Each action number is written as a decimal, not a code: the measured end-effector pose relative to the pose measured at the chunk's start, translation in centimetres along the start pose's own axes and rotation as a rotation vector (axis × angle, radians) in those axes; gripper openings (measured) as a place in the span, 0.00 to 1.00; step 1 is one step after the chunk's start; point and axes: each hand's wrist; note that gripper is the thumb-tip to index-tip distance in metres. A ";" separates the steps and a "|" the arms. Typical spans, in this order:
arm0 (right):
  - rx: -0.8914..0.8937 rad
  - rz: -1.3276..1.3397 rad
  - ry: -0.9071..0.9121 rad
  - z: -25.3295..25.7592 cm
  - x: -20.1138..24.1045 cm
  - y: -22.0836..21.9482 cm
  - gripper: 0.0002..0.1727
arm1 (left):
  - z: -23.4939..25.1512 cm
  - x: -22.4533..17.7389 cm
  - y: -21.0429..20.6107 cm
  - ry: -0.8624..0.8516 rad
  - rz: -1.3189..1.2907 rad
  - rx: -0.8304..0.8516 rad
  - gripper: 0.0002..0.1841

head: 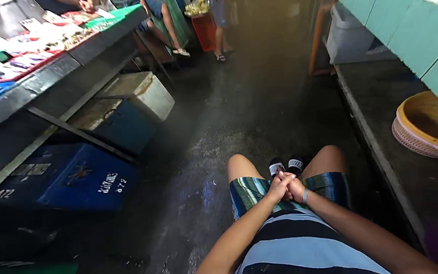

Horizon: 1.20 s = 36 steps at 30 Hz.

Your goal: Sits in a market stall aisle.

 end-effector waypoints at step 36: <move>-0.105 -0.061 -0.293 4.5 -5.8 8.3 0.31 | 5.5 7.5 0.0 0.412 -0.189 -0.061 0.18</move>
Point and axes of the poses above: each hand's wrist, its own z-axis towards the middle knuckle, its own y-axis out of the back of the hand, x = y × z, and after that the axes turned 1 degree about y, right-handed
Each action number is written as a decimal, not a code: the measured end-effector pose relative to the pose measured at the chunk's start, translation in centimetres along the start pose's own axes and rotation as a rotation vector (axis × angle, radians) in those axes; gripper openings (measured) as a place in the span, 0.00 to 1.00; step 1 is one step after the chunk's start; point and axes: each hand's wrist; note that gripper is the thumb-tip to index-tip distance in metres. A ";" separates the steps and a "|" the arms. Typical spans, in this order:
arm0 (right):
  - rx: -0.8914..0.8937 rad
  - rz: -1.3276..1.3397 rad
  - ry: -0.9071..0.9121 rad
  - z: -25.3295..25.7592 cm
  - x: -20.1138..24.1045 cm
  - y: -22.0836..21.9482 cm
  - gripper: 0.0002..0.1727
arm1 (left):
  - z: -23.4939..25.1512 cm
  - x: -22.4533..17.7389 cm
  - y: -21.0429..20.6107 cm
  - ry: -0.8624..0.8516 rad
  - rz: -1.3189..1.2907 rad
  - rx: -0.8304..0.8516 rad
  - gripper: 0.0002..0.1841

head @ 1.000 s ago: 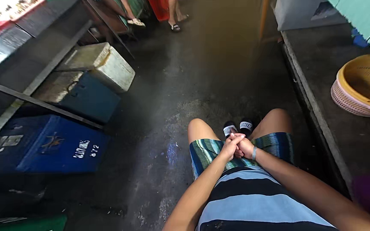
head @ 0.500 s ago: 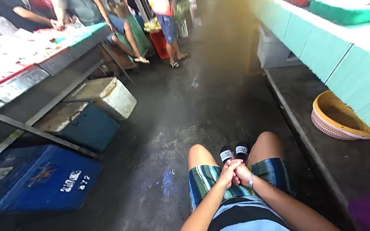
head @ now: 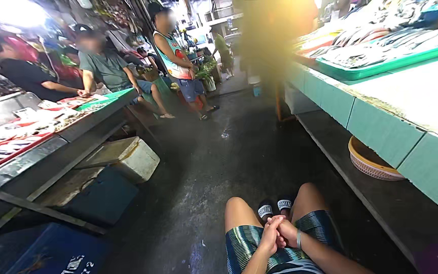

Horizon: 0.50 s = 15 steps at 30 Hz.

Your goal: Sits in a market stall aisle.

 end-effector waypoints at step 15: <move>0.179 -0.118 -0.088 1.4 0.0 -1.2 0.29 | -3.0 -1.5 0.6 -0.010 0.002 -0.145 0.19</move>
Point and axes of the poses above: each hand's wrist, its own z-axis towards the middle knuckle, its own y-axis out of the back of the hand, x = y × z, and after that the axes turned 1 degree about y, right-handed
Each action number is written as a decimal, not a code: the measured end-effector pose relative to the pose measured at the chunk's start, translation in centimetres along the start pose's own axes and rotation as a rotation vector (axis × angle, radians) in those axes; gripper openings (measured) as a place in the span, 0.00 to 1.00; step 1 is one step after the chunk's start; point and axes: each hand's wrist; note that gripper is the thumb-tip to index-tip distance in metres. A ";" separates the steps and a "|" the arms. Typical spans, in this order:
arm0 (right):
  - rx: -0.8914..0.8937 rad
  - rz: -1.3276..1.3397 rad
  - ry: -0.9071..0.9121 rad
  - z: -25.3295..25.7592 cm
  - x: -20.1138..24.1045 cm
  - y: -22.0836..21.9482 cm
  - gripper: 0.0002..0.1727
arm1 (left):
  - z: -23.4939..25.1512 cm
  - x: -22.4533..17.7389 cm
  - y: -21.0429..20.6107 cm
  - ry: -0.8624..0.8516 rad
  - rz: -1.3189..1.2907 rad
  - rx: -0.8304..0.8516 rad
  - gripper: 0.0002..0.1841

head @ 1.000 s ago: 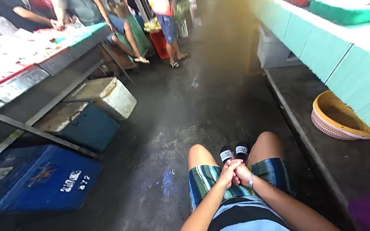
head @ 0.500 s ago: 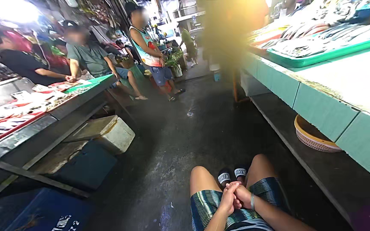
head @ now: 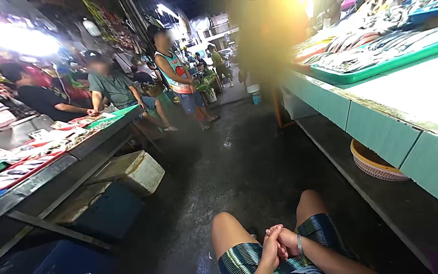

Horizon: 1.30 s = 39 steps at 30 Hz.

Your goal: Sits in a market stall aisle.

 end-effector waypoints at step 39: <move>-0.002 0.089 0.117 0.1 -0.3 1.4 0.30 | 2.0 1.1 -0.3 -0.048 -0.056 0.078 0.16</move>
Point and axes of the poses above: each hand's wrist, its own z-axis towards the middle knuckle, its own y-axis out of the back of the hand, x = y × z, and after that the axes turned 1 degree about y, right-handed
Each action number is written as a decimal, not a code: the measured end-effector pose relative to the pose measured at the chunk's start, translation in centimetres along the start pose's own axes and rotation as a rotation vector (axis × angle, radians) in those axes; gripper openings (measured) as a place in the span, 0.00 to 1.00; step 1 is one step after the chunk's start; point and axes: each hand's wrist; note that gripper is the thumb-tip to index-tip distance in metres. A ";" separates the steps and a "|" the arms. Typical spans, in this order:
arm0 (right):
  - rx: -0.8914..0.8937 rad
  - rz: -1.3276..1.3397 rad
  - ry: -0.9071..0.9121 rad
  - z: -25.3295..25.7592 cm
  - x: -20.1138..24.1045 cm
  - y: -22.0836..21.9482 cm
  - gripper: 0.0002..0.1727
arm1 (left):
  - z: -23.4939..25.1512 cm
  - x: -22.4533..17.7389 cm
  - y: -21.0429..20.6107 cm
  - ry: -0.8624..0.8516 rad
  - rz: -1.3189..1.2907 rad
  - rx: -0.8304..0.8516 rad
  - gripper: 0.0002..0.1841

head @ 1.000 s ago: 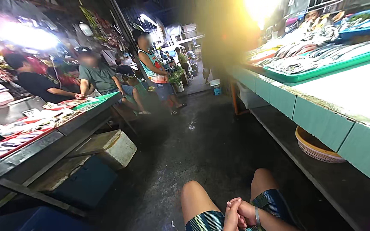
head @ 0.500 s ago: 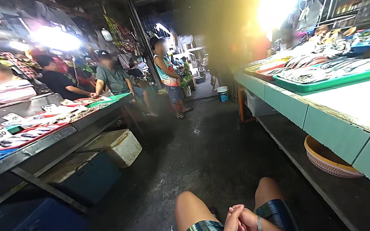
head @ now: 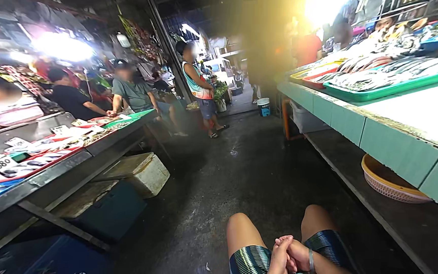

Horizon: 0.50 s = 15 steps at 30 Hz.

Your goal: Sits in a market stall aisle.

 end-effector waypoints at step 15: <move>0.106 -0.031 -0.065 1.4 -0.5 -2.0 0.30 | -0.1 0.7 3.4 -0.022 -0.021 -0.003 0.18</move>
Point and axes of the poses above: each hand's wrist, its own z-axis towards the middle knuckle, its own y-axis out of the back of the hand, x = y × z, and after that the axes turned 1 degree about y, right-handed
